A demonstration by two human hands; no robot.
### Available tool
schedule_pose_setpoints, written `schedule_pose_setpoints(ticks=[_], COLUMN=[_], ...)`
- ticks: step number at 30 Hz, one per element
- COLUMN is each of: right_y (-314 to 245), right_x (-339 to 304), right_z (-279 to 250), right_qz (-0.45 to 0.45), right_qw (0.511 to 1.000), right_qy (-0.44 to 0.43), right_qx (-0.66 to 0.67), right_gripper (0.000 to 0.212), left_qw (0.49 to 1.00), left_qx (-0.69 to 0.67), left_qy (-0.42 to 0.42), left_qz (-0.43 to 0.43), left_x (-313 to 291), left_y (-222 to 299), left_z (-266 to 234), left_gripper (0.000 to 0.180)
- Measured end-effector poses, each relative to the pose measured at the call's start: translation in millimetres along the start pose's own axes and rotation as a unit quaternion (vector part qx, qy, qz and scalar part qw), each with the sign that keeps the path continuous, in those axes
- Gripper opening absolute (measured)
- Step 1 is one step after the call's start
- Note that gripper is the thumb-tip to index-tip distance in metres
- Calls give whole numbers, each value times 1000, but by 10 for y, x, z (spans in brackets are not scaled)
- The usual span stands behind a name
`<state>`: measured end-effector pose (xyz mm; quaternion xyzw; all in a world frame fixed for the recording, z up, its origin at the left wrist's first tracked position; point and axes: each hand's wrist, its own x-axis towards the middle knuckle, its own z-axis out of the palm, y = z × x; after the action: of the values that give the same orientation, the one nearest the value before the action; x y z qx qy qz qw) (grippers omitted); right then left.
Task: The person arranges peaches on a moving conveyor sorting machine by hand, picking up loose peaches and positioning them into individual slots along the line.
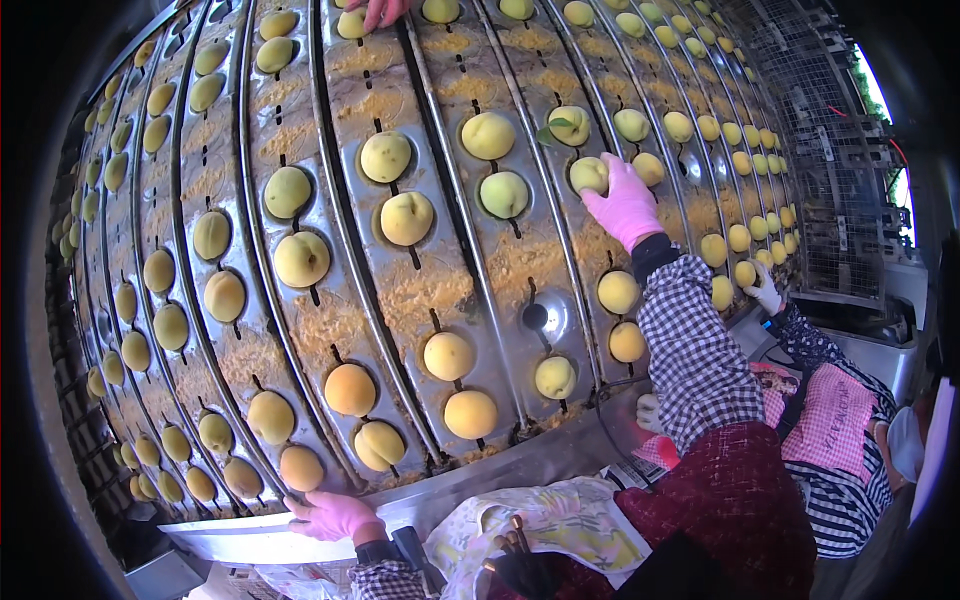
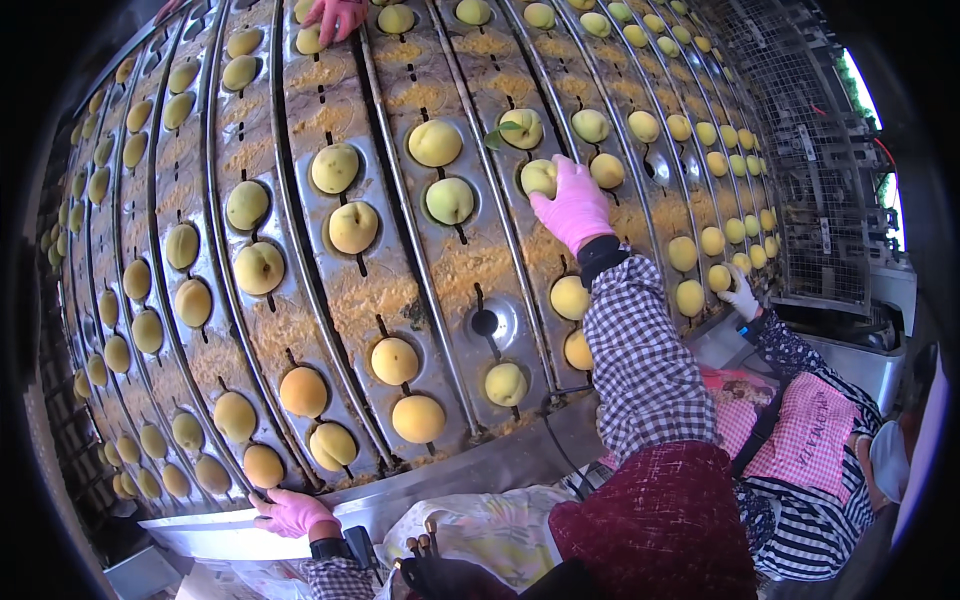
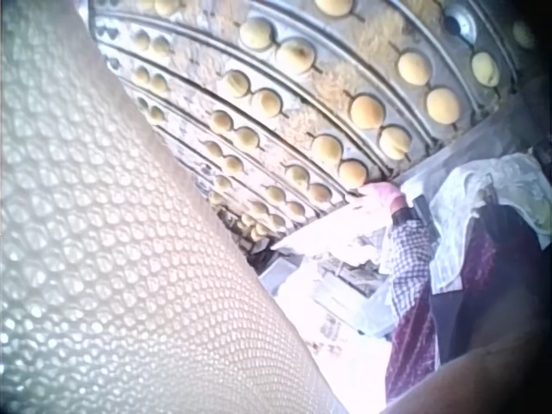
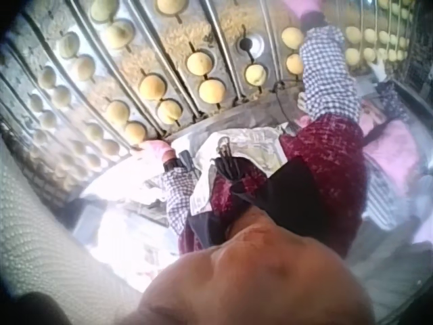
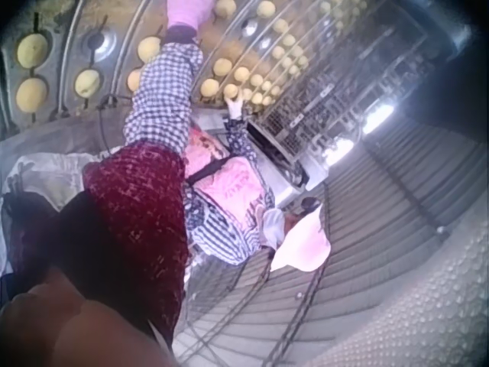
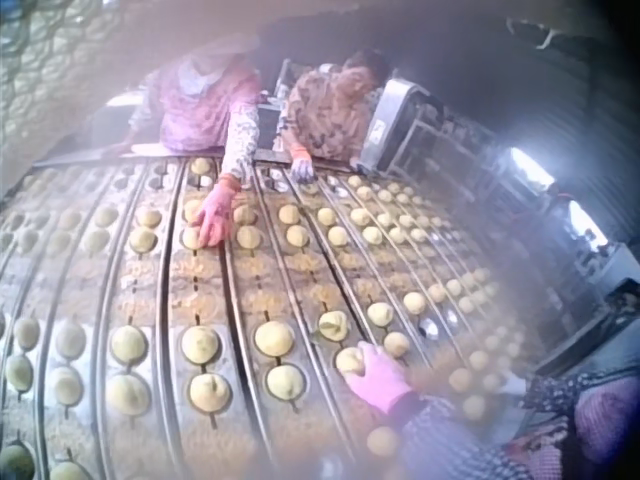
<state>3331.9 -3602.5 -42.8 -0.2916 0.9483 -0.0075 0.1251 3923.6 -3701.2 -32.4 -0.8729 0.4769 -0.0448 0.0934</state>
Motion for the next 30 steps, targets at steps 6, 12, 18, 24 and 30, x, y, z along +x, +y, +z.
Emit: schedule_pose_setpoints(ticks=[6,12,18,24,30], right_y=[-136,-759,-1395,-1420,-1856], right_x=[-66,-219,-379,-306,95], right_z=[-33,-34,191,128,-9], right_qz=[84,29,5,-32,39], right_qw=[996,996,1000,999,999], right_qy=[-16,64,11,2,15], right_qx=[-14,-61,-4,-12,9], right_gripper=[66,67,61,59,70], left_qw=[1000,1000,1000,1000,1000], left_qx=[-3,-6,-3,-17,-12], left_qy=[6,3,-1,-2,2], left_qz=[3,4,3,-2,-1], left_x=[319,752,1148,1303,1330], left_y=[-149,-234,-379,-452,-484], left_z=[74,47,94,103,118], left_gripper=[53,51,51,51,51])
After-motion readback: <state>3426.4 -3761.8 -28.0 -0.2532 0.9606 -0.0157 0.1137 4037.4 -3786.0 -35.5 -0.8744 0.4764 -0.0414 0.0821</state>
